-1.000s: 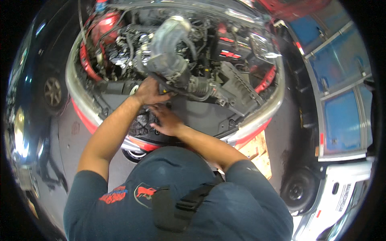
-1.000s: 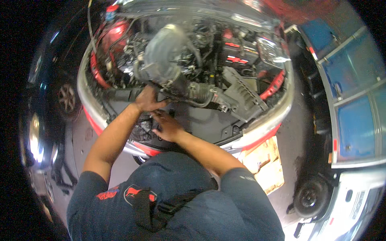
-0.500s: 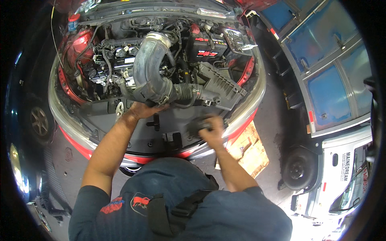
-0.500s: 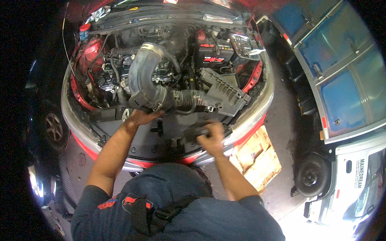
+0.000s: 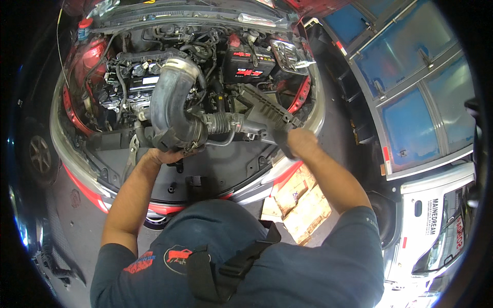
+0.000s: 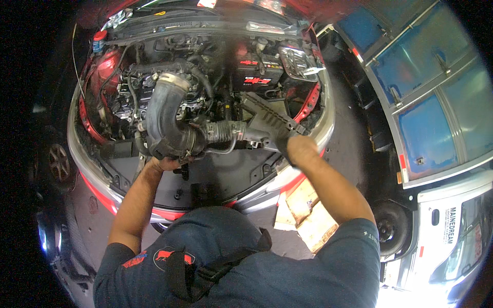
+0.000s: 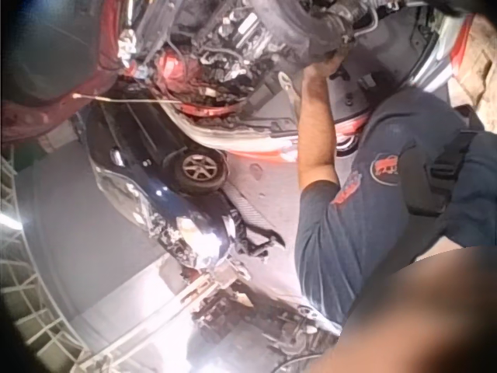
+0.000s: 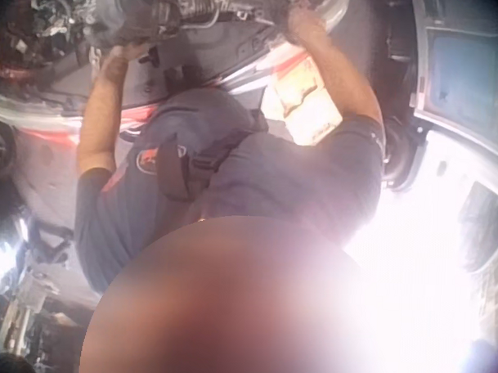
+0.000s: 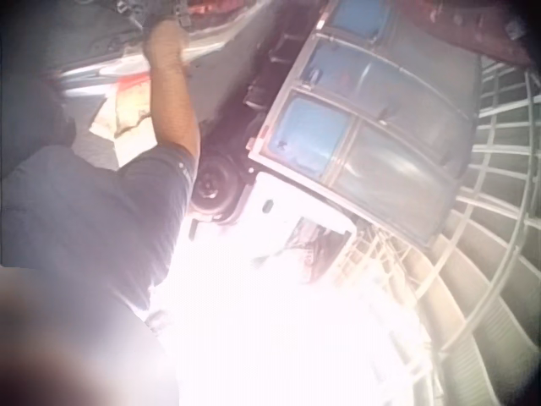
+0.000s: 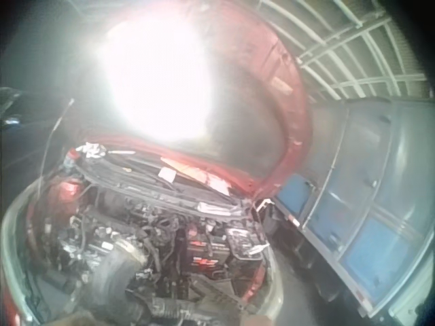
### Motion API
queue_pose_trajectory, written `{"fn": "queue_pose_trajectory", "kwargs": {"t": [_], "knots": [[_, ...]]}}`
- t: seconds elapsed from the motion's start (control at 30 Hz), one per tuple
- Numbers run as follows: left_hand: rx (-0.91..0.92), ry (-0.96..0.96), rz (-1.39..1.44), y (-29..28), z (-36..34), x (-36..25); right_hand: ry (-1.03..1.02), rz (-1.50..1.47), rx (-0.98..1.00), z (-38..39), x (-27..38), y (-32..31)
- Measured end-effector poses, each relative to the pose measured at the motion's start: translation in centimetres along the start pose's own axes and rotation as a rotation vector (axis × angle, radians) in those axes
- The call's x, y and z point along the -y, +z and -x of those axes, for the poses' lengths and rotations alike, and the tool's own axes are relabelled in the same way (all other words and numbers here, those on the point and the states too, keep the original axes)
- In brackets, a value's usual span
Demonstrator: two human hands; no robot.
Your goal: The person removes a large black air intake hose from the engine bay, then uses pliers to loosen and remove a hose clamp. They reposition the hose and reattach the clamp, tightening it by hand and with pliers. The person works on the engine bay of a red car in a garage.
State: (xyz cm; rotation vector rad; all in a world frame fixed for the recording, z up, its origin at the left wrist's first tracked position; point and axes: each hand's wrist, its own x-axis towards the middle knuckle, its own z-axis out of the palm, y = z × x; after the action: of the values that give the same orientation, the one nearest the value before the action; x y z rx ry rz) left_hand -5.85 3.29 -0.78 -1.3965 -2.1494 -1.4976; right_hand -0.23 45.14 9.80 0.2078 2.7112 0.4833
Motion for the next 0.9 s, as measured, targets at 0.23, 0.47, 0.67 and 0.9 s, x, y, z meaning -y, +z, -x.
{"fn": "queue_pose_trajectory", "kwargs": {"t": [0.23, 0.47, 0.67, 0.9], "knots": [[0.184, 0.073, -0.189, -1.0, -0.7, -0.2, -0.204, -0.218, -0.312, -1.6, 5.7, -3.0], [0.043, -0.021, -0.004, -0.4, -0.3, 1.1, -0.073, 0.064, 0.072, -3.5, -1.6, -1.0], [0.071, -0.023, -0.394, -1.7, -2.0, 1.0, 0.185, -0.597, -0.33, -2.5, 9.8, -1.3], [0.008, -0.239, -0.204, -3.0, -2.5, 0.2, -0.118, -0.951, -0.28, 3.8, 15.7, 6.5]]}}
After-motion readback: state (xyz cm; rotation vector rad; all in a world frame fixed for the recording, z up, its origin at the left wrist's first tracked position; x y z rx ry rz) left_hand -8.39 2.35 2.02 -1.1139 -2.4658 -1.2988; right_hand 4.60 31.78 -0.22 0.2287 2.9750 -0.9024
